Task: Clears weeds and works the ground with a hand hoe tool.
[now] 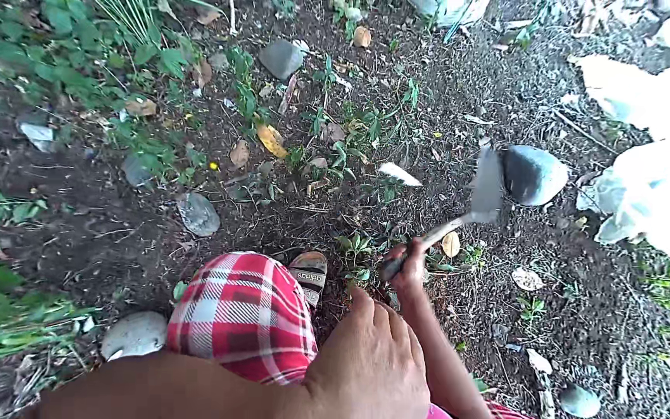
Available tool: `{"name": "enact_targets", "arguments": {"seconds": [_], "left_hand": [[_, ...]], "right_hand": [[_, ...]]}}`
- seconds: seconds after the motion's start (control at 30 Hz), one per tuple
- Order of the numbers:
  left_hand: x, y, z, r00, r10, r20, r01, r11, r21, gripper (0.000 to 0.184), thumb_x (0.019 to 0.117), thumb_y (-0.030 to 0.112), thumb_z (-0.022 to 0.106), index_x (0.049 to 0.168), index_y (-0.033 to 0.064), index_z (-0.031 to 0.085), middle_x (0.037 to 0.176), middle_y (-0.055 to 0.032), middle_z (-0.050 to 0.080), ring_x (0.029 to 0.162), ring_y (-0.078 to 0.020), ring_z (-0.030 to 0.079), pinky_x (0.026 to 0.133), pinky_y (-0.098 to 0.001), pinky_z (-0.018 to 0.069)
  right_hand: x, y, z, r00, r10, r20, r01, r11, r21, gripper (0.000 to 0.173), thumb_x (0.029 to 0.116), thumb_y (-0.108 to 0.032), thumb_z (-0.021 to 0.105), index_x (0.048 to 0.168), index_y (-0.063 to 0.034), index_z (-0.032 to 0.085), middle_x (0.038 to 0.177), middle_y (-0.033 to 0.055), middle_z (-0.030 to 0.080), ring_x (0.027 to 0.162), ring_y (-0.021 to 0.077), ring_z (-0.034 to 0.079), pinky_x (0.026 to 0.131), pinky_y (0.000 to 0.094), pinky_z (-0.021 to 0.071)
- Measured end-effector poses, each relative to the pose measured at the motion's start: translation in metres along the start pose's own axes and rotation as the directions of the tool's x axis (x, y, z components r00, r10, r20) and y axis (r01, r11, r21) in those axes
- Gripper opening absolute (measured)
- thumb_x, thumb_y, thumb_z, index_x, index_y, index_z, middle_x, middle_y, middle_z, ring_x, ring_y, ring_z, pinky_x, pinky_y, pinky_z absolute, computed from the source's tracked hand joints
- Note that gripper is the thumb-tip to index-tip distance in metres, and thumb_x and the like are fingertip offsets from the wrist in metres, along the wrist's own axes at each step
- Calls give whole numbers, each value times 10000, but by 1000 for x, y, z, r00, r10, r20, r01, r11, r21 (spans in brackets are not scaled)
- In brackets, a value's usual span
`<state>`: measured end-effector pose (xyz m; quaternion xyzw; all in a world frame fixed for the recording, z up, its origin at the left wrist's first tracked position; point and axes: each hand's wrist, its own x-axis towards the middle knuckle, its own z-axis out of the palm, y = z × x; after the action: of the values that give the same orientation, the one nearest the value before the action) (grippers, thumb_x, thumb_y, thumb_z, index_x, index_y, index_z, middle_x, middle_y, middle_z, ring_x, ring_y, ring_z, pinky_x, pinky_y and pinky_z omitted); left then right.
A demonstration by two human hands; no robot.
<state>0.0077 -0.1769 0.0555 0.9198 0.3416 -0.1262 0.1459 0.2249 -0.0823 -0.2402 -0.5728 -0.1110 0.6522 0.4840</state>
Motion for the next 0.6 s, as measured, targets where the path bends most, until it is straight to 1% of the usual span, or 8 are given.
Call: {"name": "enact_targets", "arguments": {"seconds": [0.07, 0.1, 0.13, 0.2, 0.33, 0.47, 0.53, 0.6], "left_hand": [[3, -1, -4, 996, 24, 85, -19, 998, -60, 366, 1025, -41, 405, 1349, -118, 557, 1151, -296, 662, 1037, -411, 685, 890, -509, 519], [5, -2, -5, 993, 32, 116, -22, 996, -91, 372, 1025, -37, 417, 1363, -127, 543, 1170, -306, 653, 1046, -419, 678, 897, -520, 507], [8, -2, -5, 989, 29, 143, -15, 996, -94, 382, 1022, -34, 422, 1373, -134, 531, 1188, -311, 646, 1055, -420, 676, 903, -526, 500], [12, -2, -6, 988, -2, 153, 11, 998, -58, 387, 1014, -40, 424, 1373, -147, 520, 1176, -313, 636, 1035, -422, 673, 895, -534, 495], [9, -2, -4, 998, -12, 63, 10, 1000, 21, 366, 1013, -60, 403, 1334, -137, 560, 1134, -296, 659, 991, -396, 694, 862, -499, 520], [4, -1, -2, 997, 21, 68, -22, 1000, 20, 374, 1021, -81, 361, 1338, -139, 551, 1140, -299, 661, 1037, -415, 685, 901, -515, 520], [2, -1, 2, 997, 50, 61, -52, 998, 43, 371, 1010, -116, 350, 1321, -123, 554, 1123, -284, 669, 1040, -406, 693, 920, -502, 538], [1, 0, 2, 997, 56, 46, -58, 998, 39, 360, 1013, -101, 362, 1308, -114, 568, 1114, -279, 676, 1020, -393, 704, 924, -495, 545]], "right_hand": [[-45, 38, 0, 984, 173, 36, -149, 921, -361, 476, 1136, -341, 274, 837, -61, 514, 534, -14, 527, 443, 85, 540, 466, 259, 519], [-74, 40, 5, 951, 308, -12, -261, 785, -562, 408, 1136, -268, 350, 900, -10, 559, 590, 7, 532, 491, 92, 535, 526, 267, 516], [-94, 39, 7, 910, 412, -58, -341, 658, -672, 343, 1117, -245, 434, 960, 8, 603, 656, 19, 561, 551, 95, 546, 590, 276, 515], [-111, 21, 12, 883, 464, -62, -351, 569, -744, 279, 1097, -203, 492, 1020, 26, 633, 688, 24, 596, 555, 89, 570, 575, 268, 523], [-89, -19, 0, 927, 374, -28, -312, 728, -611, 326, 1132, -245, 384, 1023, 9, 558, 595, 11, 524, 439, 112, 511, 445, 273, 489], [-21, -38, -11, 997, 83, -2, -82, 973, -215, 475, 1135, -409, 257, 872, -100, 504, 515, -30, 498, 399, 90, 508, 415, 255, 501], [1, -41, 12, 998, 4, -59, -6, 999, -33, 482, 1123, -463, 237, 836, -159, 479, 513, -55, 486, 407, 86, 507, 435, 257, 504], [5, -16, 21, 999, 12, -37, -14, 999, -37, 485, 1116, -461, 224, 823, -163, 470, 514, -52, 493, 423, 95, 522, 454, 269, 512]]}}
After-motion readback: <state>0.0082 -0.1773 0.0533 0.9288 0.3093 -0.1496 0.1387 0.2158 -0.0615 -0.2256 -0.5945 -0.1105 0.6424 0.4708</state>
